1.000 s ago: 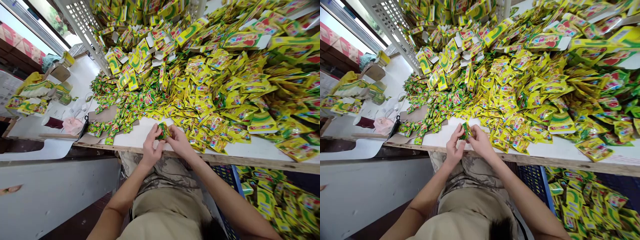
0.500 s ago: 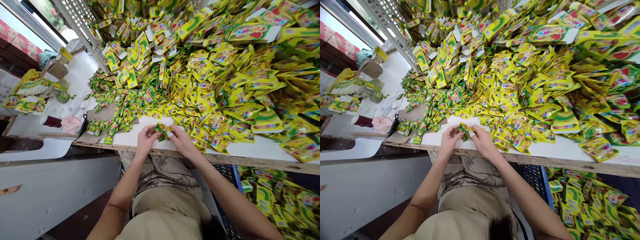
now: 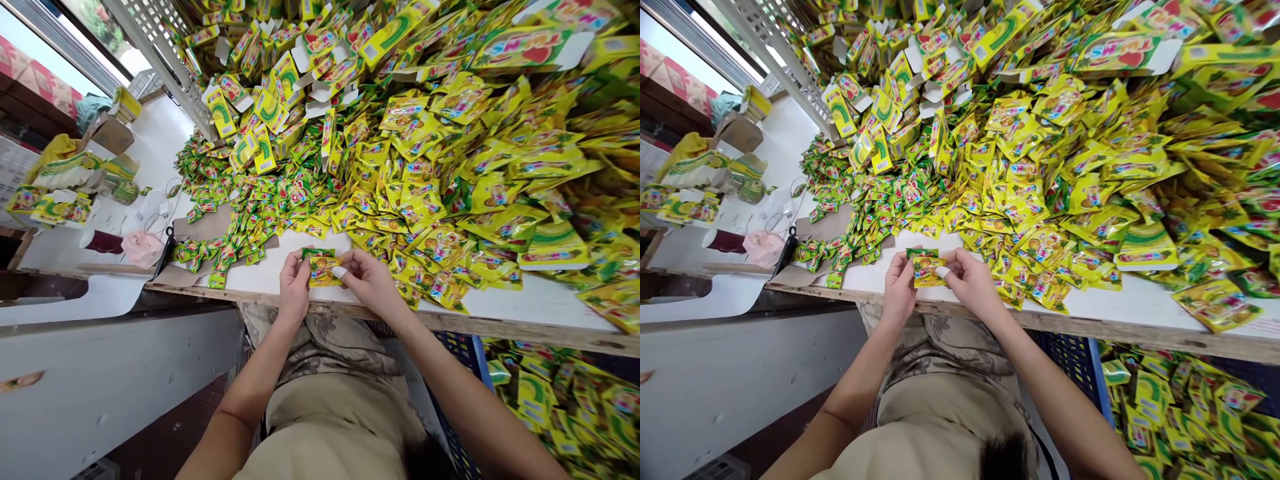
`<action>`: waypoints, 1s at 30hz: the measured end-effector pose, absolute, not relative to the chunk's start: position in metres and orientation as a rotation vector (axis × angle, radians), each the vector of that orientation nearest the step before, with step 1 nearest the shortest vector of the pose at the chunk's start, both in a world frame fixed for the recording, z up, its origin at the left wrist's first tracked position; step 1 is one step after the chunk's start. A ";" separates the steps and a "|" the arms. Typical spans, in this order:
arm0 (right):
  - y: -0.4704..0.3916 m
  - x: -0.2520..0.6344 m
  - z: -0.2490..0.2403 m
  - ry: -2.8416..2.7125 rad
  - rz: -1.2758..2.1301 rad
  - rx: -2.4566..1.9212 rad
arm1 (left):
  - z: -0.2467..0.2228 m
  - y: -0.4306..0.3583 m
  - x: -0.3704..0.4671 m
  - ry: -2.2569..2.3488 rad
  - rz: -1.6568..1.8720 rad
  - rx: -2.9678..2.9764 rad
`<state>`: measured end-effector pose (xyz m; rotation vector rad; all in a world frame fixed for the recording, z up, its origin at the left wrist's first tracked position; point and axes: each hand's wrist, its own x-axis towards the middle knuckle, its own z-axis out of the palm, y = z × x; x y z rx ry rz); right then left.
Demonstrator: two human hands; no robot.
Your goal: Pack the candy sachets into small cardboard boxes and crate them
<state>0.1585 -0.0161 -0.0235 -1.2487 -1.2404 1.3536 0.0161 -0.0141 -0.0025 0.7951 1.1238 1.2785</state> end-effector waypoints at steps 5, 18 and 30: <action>-0.017 0.159 -0.019 -1.242 1.304 -1.281 | -0.002 -0.021 0.014 1.237 1.219 0.968; -0.017 0.169 -0.004 -1.753 0.977 -1.379 | 0.004 -0.026 0.014 1.217 1.094 1.008; -0.003 0.169 0.020 -2.409 0.557 -1.281 | -0.002 -0.022 0.012 1.285 0.875 1.201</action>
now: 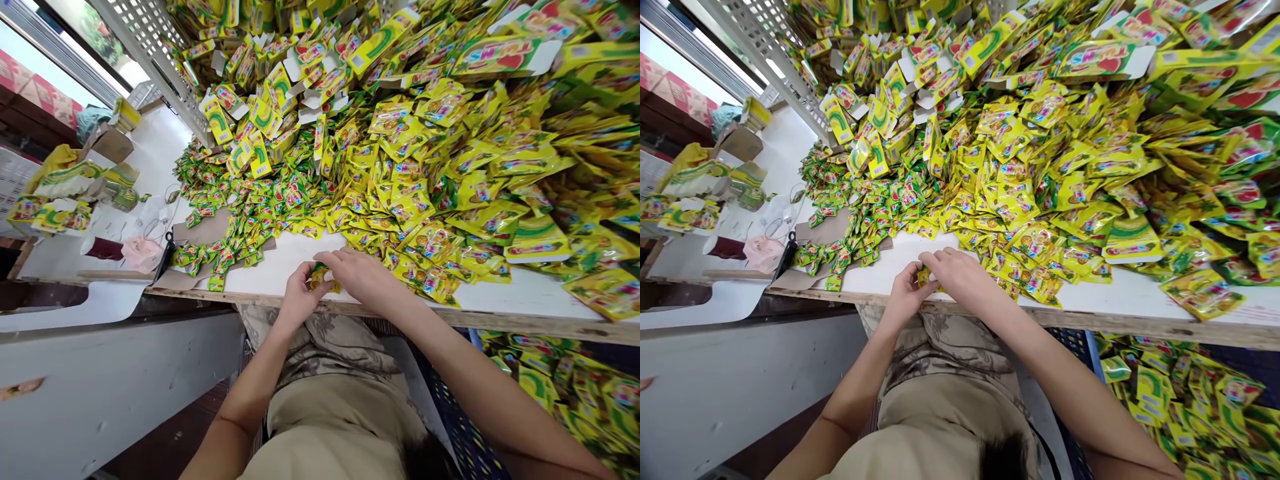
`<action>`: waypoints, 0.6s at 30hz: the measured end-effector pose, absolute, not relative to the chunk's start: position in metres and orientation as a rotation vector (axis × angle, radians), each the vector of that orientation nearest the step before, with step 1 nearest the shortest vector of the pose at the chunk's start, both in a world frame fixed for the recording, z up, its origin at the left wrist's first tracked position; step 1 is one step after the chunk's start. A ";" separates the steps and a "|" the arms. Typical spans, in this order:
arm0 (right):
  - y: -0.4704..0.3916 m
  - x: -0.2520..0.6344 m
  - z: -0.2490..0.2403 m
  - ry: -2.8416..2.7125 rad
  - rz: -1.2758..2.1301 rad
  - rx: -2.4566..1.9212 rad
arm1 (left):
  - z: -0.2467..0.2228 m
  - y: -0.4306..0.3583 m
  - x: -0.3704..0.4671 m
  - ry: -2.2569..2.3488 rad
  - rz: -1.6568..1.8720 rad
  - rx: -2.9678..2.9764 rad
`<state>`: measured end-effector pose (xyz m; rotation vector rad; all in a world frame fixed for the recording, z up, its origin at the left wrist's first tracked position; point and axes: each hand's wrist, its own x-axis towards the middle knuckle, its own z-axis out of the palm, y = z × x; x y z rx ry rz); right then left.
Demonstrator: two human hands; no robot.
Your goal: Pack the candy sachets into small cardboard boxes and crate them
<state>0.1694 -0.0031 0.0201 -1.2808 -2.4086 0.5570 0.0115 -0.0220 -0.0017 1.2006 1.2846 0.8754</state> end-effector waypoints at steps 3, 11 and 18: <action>0.000 0.168 0.009 -2.155 0.688 -1.398 | -0.003 -0.021 0.011 1.273 0.897 1.115; -0.005 0.165 -0.019 -1.328 1.376 -1.176 | 0.000 -0.020 0.013 1.245 1.077 0.949; -0.010 0.155 -0.022 -1.125 1.518 -1.071 | -0.005 -0.022 0.013 1.220 1.199 0.819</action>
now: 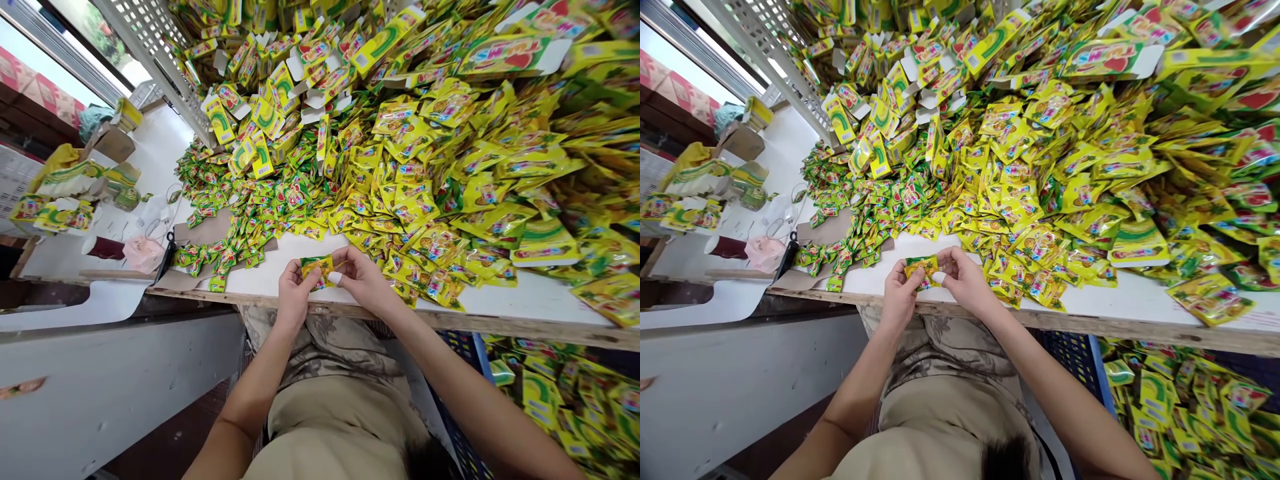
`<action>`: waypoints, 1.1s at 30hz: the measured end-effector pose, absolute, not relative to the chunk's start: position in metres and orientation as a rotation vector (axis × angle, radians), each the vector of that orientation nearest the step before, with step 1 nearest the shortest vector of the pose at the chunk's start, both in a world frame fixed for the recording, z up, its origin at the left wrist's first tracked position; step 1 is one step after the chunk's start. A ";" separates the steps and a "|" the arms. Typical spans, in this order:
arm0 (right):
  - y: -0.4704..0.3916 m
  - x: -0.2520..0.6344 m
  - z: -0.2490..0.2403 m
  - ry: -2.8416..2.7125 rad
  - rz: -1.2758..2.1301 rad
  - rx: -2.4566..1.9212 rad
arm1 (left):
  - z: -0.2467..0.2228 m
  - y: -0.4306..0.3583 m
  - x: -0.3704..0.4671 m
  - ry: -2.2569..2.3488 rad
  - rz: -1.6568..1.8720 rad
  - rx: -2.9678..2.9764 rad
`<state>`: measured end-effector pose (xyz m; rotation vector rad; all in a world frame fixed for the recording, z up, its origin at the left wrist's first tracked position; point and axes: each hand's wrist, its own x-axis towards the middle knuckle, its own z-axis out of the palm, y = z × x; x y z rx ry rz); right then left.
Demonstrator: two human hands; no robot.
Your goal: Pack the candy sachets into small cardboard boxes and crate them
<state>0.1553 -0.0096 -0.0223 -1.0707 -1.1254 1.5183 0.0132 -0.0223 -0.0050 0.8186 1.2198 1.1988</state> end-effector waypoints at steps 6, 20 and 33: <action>-0.016 0.153 -0.018 -1.162 1.514 -1.070 | 0.000 -0.023 0.012 1.202 1.212 0.855; -0.006 0.162 -0.009 -1.708 1.130 -1.250 | 0.004 -0.031 0.013 1.318 1.014 1.127; 0.004 0.167 -0.017 -1.836 1.397 -1.106 | -0.001 -0.007 0.006 1.275 0.843 1.040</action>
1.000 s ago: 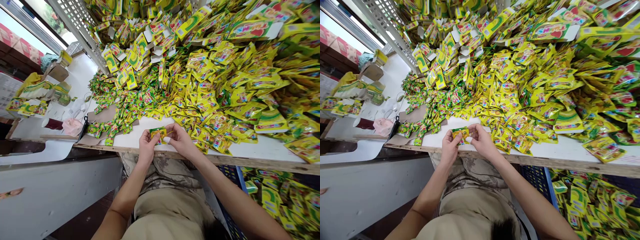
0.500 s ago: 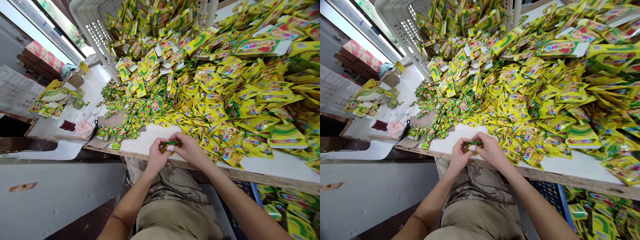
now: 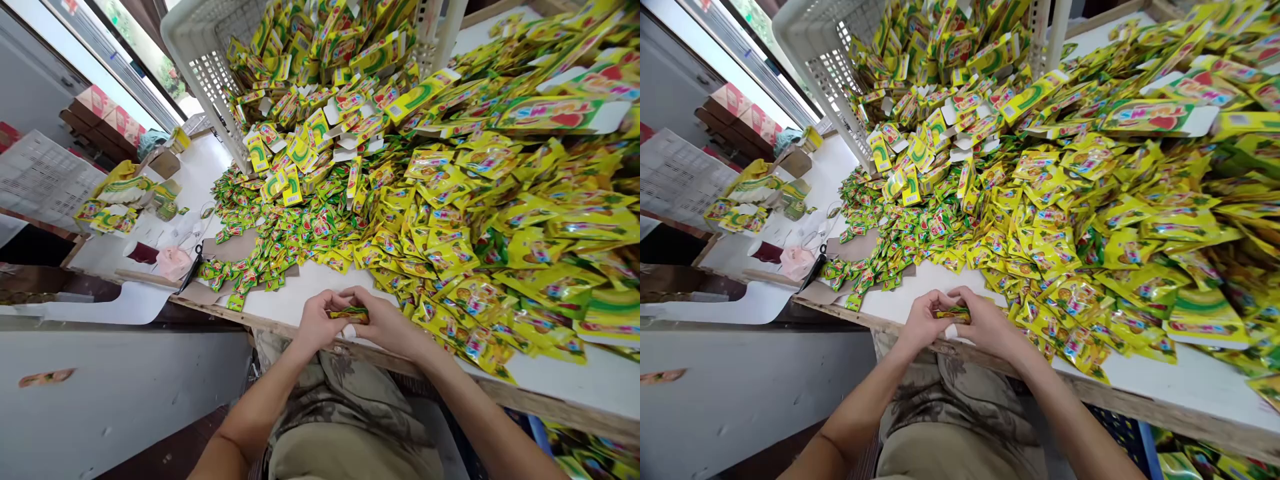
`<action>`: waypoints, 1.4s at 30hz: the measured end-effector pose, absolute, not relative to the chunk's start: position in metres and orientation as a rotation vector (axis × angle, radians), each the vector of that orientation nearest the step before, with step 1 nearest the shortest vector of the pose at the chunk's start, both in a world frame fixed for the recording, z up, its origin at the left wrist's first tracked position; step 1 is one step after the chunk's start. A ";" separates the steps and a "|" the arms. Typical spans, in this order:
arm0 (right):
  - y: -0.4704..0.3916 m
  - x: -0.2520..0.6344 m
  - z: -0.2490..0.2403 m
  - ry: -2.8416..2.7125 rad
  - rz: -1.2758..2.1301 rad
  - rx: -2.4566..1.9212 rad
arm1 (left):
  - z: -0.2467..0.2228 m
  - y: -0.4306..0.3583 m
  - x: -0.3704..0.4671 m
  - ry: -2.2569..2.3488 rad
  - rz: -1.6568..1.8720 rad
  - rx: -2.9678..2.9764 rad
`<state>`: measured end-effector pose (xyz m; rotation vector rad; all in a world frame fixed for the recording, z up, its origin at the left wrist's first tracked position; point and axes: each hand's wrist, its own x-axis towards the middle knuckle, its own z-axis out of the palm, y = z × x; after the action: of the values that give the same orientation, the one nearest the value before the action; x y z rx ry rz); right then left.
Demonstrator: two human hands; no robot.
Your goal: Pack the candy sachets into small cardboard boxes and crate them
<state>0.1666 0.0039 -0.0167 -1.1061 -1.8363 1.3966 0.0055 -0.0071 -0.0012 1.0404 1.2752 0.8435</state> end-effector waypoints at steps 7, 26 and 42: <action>0.015 0.167 -0.020 -1.887 1.294 -1.220 | 0.033 0.044 -0.031 1.346 0.636 1.445; -0.026 0.160 -0.018 -2.170 1.347 -1.122 | 0.048 0.267 -0.093 2.199 0.161 2.613; -0.043 0.142 -0.029 -2.111 1.127 -1.181 | 0.104 0.187 -0.076 1.826 0.610 2.608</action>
<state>0.1415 -0.0431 -0.0286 -1.1809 -2.1106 1.1271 -0.0757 0.1865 0.1037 2.6084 1.8261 0.6100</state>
